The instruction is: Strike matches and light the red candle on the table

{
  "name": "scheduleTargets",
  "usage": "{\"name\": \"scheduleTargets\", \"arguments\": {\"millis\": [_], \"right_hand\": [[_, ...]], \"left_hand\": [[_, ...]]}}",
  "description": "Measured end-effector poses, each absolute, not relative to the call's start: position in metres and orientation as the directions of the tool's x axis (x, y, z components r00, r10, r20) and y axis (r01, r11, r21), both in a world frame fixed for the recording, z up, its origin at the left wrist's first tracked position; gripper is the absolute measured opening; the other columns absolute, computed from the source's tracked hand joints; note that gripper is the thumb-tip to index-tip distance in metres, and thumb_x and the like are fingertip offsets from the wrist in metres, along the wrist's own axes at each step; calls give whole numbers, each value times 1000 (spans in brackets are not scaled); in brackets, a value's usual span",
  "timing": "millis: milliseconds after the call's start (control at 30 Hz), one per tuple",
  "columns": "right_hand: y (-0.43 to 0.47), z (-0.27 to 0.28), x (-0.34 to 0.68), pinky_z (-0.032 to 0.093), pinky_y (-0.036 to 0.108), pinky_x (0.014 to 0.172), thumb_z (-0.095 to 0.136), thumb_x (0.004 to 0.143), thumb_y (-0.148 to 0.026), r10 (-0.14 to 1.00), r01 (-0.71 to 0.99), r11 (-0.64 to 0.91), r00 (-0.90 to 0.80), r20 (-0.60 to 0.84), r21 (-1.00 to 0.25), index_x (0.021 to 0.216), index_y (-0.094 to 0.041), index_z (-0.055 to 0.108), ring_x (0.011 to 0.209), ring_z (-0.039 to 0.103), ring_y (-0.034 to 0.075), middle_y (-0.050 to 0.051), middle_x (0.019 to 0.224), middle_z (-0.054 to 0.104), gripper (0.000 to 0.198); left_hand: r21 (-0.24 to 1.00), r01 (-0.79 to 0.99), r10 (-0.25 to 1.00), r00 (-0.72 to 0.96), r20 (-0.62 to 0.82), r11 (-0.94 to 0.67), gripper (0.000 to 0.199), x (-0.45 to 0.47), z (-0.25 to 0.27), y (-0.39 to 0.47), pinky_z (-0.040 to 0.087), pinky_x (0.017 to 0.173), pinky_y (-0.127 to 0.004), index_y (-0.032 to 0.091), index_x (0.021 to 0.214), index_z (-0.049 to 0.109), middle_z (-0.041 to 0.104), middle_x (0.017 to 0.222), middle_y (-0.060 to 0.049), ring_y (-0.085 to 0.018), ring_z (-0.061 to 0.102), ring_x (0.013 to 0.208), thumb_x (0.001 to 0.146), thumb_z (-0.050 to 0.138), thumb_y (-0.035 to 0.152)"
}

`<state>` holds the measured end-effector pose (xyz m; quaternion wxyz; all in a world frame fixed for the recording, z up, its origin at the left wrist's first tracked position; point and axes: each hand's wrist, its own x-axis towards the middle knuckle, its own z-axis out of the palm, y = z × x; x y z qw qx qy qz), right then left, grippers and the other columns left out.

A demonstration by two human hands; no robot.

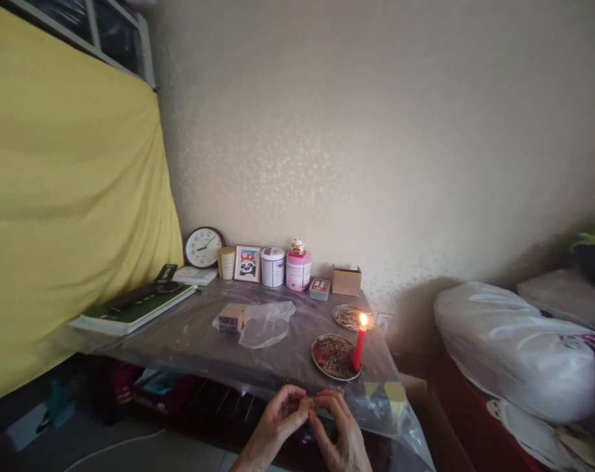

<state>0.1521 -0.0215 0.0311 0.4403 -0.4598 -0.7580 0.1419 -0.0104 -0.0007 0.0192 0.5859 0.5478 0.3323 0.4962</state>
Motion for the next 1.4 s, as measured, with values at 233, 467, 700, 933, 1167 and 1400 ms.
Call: {"name": "scheduleTargets", "arguments": {"millis": [233, 467, 700, 933, 1167, 1400], "right_hand": [[-26, 36, 150, 48, 26, 84, 54, 84, -30, 858, 531, 491, -160, 488, -691, 91, -20, 61, 92, 61, 18, 6, 95, 62, 14], [-26, 33, 153, 47, 24, 81, 53, 85, -36, 901, 465, 428, -153, 406, -775, 93, -20, 60, 88, 63, 17, 4, 92, 66, 20], [-28, 39, 153, 46, 25, 83, 51, 86, -40, 922, 439, 387, -190, 338, -811, 96, -20, 58, 92, 62, 18, 5, 96, 66, 23], [-31, 42, 154, 46, 26, 82, 51, 86, -40, 920, 423, 391, -197, 338, -818, 96, -20, 58, 91, 62, 18, 5, 96, 66, 24], [-30, 39, 153, 46, 26, 83, 52, 86, -40, 921, 416, 389, -186, 342, -822, 96, -20, 60, 89, 63, 18, 4, 94, 66, 24], [-30, 41, 155, 47, 27, 82, 52, 85, -40, 916, 420, 402, -190, 354, -814, 96, -20, 61, 91, 63, 19, 5, 95, 67, 24]], "left_hand": [[969, -237, 949, 281, 144, -77, 27, -9, 22, -4, 44, 82, -30, 20, 92, 60, 64, 92, -4, -21, 58, 91, 71, 68, 35], [968, -232, 942, 297, 159, -91, 28, -10, 26, -6, 43, 81, -29, 20, 94, 58, 65, 92, -4, -20, 59, 91, 72, 67, 34], [970, -213, 939, 293, 179, -118, 28, -8, 32, -9, 43, 81, -30, 19, 93, 58, 65, 91, -4, -20, 60, 89, 72, 67, 35], [972, -200, 942, 285, 175, -120, 28, -9, 39, -13, 43, 81, -31, 18, 92, 59, 66, 91, -5, -21, 60, 91, 71, 67, 36], [968, -219, 942, 279, 185, -125, 28, -9, 38, -14, 43, 78, -29, 18, 92, 59, 67, 89, -4, -20, 60, 88, 72, 67, 35], [971, -203, 947, 265, 180, -127, 29, -8, 39, -14, 43, 79, -30, 18, 91, 59, 67, 87, -4, -20, 60, 87, 71, 67, 35]]}}
